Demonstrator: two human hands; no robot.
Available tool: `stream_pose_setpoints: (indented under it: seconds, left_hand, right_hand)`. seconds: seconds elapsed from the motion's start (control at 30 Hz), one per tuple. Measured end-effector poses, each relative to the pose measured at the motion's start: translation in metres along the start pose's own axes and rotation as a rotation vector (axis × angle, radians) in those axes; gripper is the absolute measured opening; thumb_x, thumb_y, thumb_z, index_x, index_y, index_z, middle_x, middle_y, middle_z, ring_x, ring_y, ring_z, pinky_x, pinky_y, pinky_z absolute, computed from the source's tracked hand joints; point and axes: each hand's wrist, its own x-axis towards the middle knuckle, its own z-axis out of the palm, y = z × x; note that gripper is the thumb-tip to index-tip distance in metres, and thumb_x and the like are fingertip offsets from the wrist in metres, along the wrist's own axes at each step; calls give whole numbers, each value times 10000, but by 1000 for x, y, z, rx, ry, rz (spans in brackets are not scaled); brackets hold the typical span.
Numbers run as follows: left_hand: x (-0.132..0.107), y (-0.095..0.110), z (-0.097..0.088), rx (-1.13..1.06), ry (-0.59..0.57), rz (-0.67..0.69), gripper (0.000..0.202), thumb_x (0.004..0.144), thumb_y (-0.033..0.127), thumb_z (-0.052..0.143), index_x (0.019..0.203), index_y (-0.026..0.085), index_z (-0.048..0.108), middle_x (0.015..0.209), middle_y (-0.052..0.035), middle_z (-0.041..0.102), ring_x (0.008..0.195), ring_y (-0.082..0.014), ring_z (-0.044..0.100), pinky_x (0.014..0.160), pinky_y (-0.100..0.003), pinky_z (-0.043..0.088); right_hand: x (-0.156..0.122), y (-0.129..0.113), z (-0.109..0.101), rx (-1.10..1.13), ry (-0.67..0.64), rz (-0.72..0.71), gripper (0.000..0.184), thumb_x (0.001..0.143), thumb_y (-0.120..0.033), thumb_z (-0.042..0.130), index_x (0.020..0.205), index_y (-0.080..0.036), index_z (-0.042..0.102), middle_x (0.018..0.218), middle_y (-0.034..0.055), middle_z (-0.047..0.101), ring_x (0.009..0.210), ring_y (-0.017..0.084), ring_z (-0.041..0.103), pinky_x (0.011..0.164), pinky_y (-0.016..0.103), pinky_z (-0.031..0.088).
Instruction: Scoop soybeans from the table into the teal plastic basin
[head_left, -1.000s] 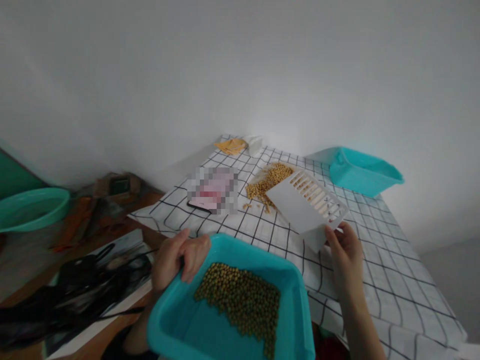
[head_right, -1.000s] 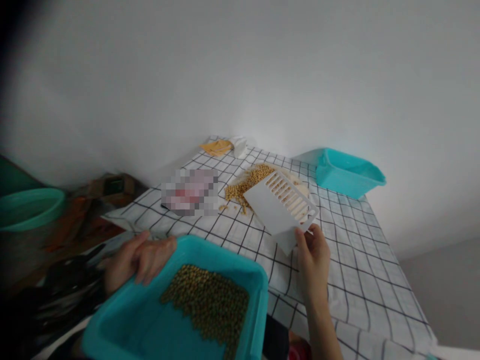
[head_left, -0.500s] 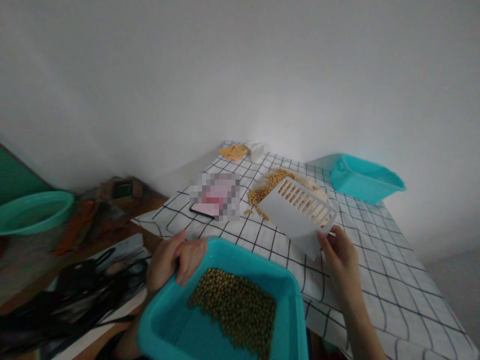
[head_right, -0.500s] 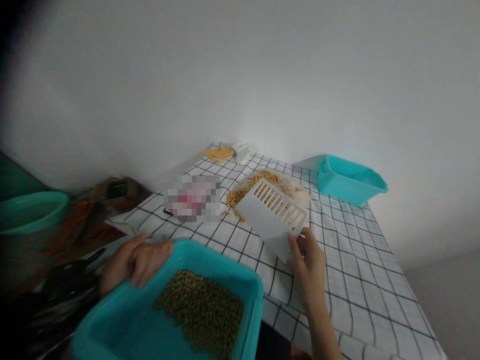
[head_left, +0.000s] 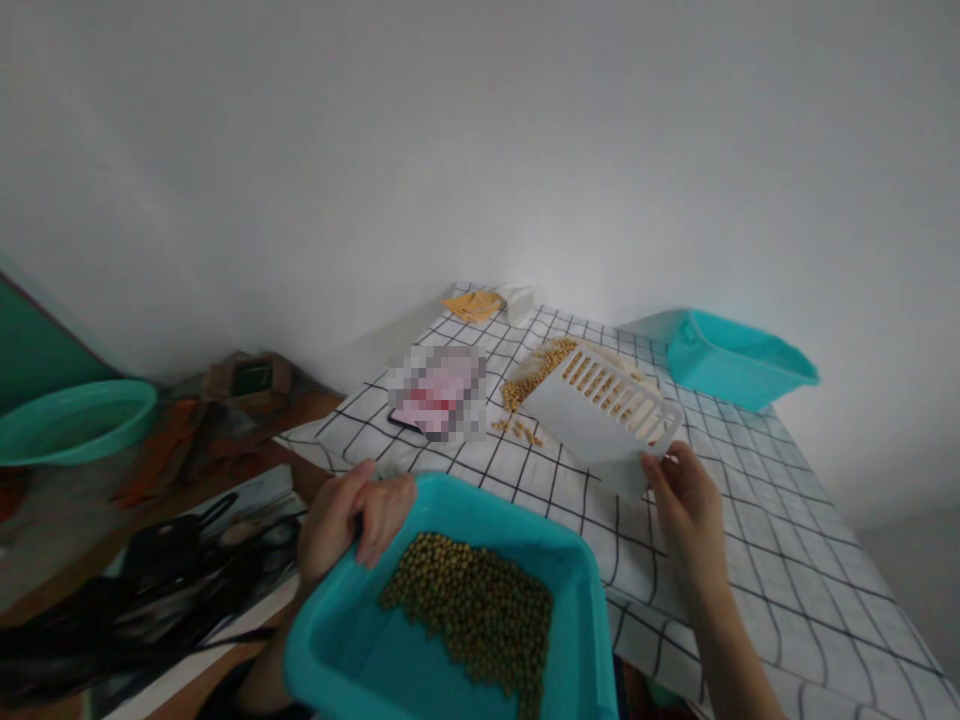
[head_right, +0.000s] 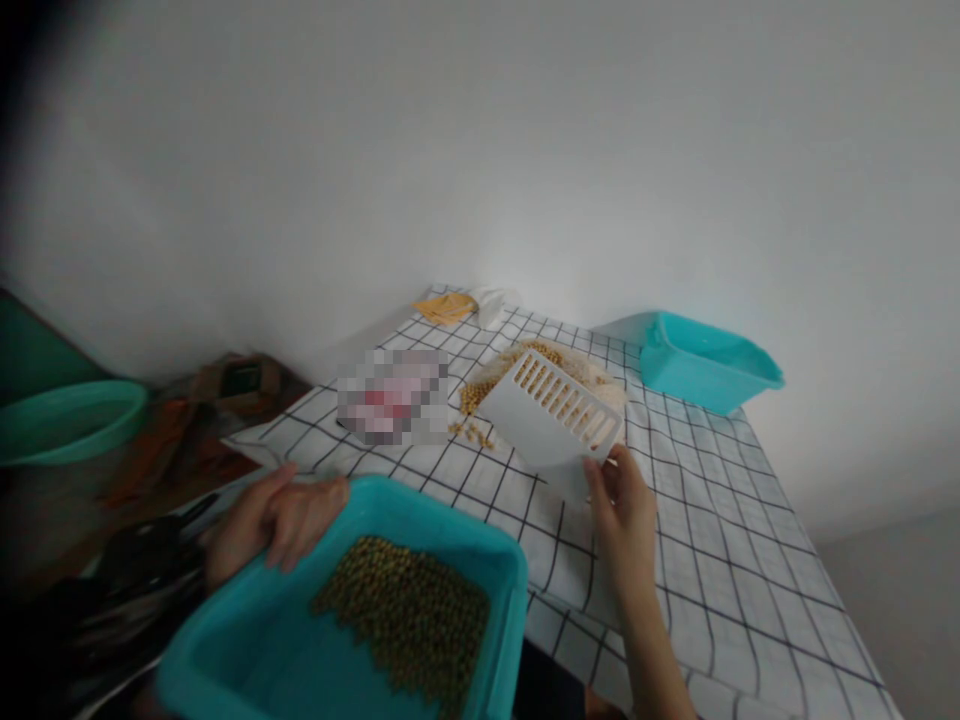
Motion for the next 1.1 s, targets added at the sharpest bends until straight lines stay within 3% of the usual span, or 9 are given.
stream_pose_setpoints:
  seconds: [0.13, 0.23, 0.4, 0.73, 0.9, 1.1]
  left_hand:
    - [-2, -3, 2, -54, -82, 45, 679, 1034, 305, 293, 407, 225, 539, 340, -20, 494, 375, -137, 456, 633, -344, 404]
    - [-3, -2, 4, -79, 24, 20, 682, 1030, 264, 272, 399, 227, 528, 339, -13, 464, 381, -135, 426, 644, -344, 391]
    - [-2, 0, 7, -40, -28, 15, 694, 1038, 282, 260, 395, 223, 513, 330, -14, 452, 379, -137, 419, 617, -350, 372]
    - [-3, 2, 7, -47, 2, 32, 703, 1043, 283, 246, 388, 217, 491, 328, -5, 447, 383, -126, 413, 604, -341, 360]
    - [-2, 2, 2, 0, -91, 20, 707, 1049, 313, 242, 403, 219, 513, 348, -10, 483, 396, -132, 447, 629, -350, 371]
    - [-2, 0, 5, -31, -14, 23, 719, 1047, 294, 244, 385, 224, 515, 323, -2, 457, 371, -121, 421, 625, -341, 367]
  right_hand:
    - [-2, 2, 0, -8, -35, 19, 303, 915, -471, 627, 1090, -226, 594, 970, 79, 752, 794, 238, 704, 652, 310, 499]
    - [-4, -1, 3, -28, -68, 5, 284, 931, -464, 607, 1085, -226, 593, 947, 75, 754, 773, 233, 702, 627, 300, 490]
    - [-5, -4, 8, -27, -91, -10, 264, 934, -452, 607, 1069, -225, 594, 949, 76, 754, 786, 226, 703, 619, 283, 494]
    - [-3, -3, 12, 13, -117, -16, 254, 918, -457, 629, 1019, -227, 595, 974, 82, 755, 801, 223, 707, 637, 283, 511]
    - [-3, -3, 12, 20, -127, 2, 264, 915, -458, 627, 1052, -234, 601, 972, 76, 757, 828, 233, 716, 666, 298, 526]
    - [-4, -1, 12, 22, -135, -5, 208, 928, -429, 619, 1016, -243, 591, 926, 54, 757, 732, 192, 680, 624, 268, 497]
